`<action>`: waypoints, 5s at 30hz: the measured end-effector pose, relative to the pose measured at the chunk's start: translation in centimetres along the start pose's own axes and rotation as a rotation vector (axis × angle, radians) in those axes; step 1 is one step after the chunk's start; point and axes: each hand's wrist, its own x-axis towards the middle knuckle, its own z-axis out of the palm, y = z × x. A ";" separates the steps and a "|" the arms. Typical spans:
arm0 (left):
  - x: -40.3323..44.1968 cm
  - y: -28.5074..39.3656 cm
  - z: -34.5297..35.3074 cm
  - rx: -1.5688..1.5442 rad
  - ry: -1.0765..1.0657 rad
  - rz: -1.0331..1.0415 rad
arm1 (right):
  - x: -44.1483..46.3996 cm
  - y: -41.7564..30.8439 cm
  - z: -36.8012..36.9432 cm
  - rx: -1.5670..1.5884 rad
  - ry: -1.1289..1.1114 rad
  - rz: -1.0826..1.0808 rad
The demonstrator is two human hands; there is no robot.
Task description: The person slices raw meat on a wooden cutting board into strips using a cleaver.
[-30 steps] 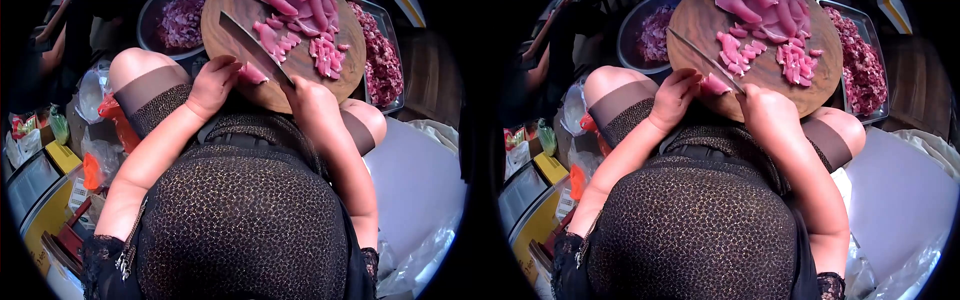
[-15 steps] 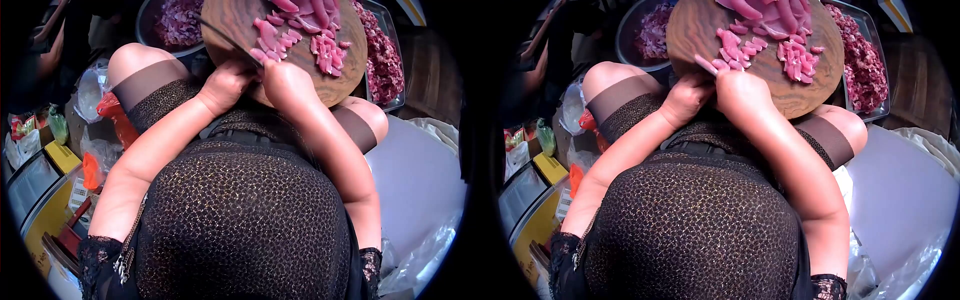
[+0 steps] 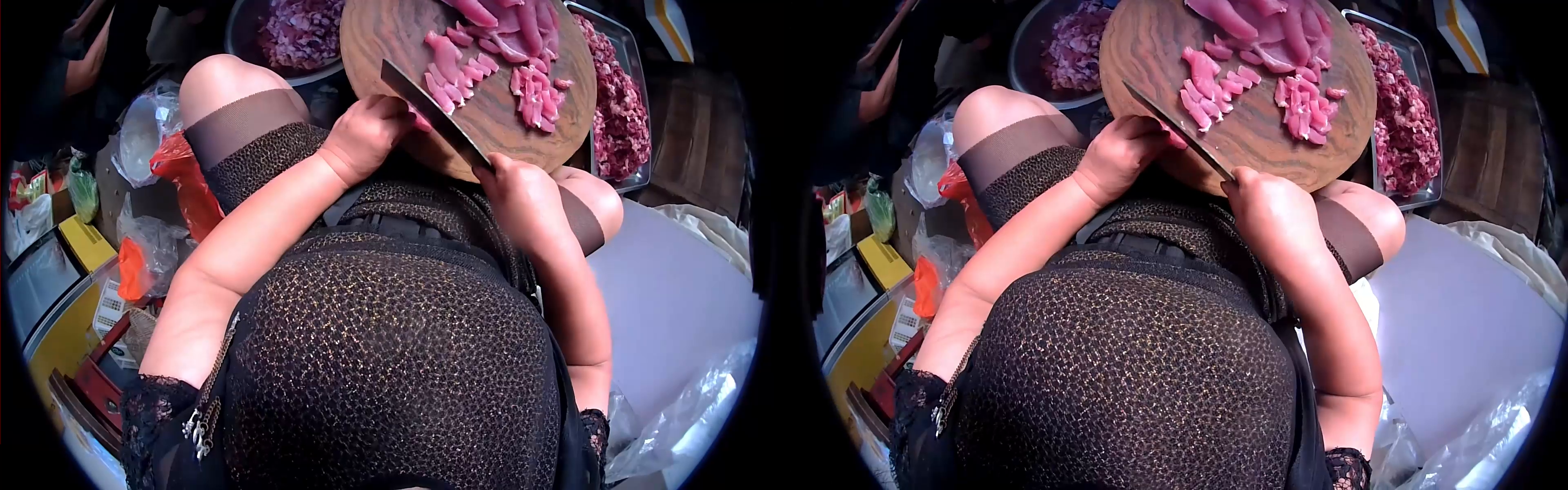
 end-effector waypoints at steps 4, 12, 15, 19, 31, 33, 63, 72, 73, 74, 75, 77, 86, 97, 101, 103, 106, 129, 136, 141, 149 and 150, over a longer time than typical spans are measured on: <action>0.4 -0.2 0.4 0.019 0.037 0.062 | 0.4 -0.2 0.0 -0.017 -0.048 -0.049; 0.9 -0.2 0.5 -0.041 -0.032 0.030 | 6.1 -1.1 1.7 0.096 -0.041 -0.110; 1.3 -0.2 0.1 -0.005 -0.105 -0.025 | 8.6 -1.8 1.6 0.092 -0.011 -0.103; 1.6 -1.0 0.7 0.054 -0.114 -0.185 | 8.1 0.0 1.6 0.082 0.169 -0.025; 0.2 -1.1 -0.7 0.029 -0.176 -0.140 | -1.0 -1.3 1.1 0.083 0.158 -0.062; 0.6 -1.4 -0.2 0.021 -0.060 0.001 | -0.3 -1.1 1.8 0.049 0.111 -0.068; 19.7 -3.2 6.4 0.269 -0.058 -0.156 | -0.9 7.2 0.5 0.759 0.323 0.403; 22.3 -9.1 0.9 -0.615 0.101 -0.795 | 0.7 5.6 -0.2 0.732 0.027 0.359; 22.1 -9.9 0.1 -0.900 0.109 -0.829 | 0.6 6.4 0.6 0.573 0.168 0.297; 21.8 -10.5 -0.4 -0.895 0.116 -0.825 | 0.5 6.8 0.4 0.561 0.176 0.386; 21.6 -8.2 -2.4 -1.040 0.038 -0.817 | 0.1 7.4 0.3 0.630 0.176 0.393; 21.1 -7.1 -3.7 -1.246 -0.100 -0.759 | -0.8 7.5 -0.1 0.758 0.138 0.444; 16.5 -1.0 -3.3 -1.470 -0.336 -0.783 | -0.7 7.2 0.8 0.612 0.193 0.417; 13.2 -4.2 -3.3 0.340 -0.633 -0.470 | -0.5 6.7 0.9 0.528 0.182 0.398; 7.6 0.1 -2.0 0.267 -0.614 -0.402 | -0.3 7.5 1.9 0.508 0.252 0.324; 7.4 1.6 -1.2 -0.031 -0.451 -0.545 | -0.1 7.7 2.0 0.529 0.221 0.354; 7.9 0.5 -0.3 -0.469 -0.332 -0.612 | -0.2 8.4 2.5 0.618 0.176 0.410; 10.4 -10.4 -0.5 -0.455 -0.379 -0.526 | 0.3 -1.3 -2.4 -0.056 0.164 0.069; 10.6 -10.5 -0.5 -0.555 -0.421 -0.642 | 2.6 -1.9 -3.3 -0.209 0.151 -0.017; 10.7 -10.9 0.4 -0.440 -0.424 -0.552 | 2.4 -0.7 -3.1 -0.158 -0.068 0.078; 10.4 -10.6 0.5 -0.309 -0.350 -0.515 | -5.7 4.4 -2.7 -0.207 -0.048 0.014; 10.7 -10.1 0.2 -0.303 -0.355 -0.499 | -6.5 4.2 -3.2 -0.201 -0.034 0.022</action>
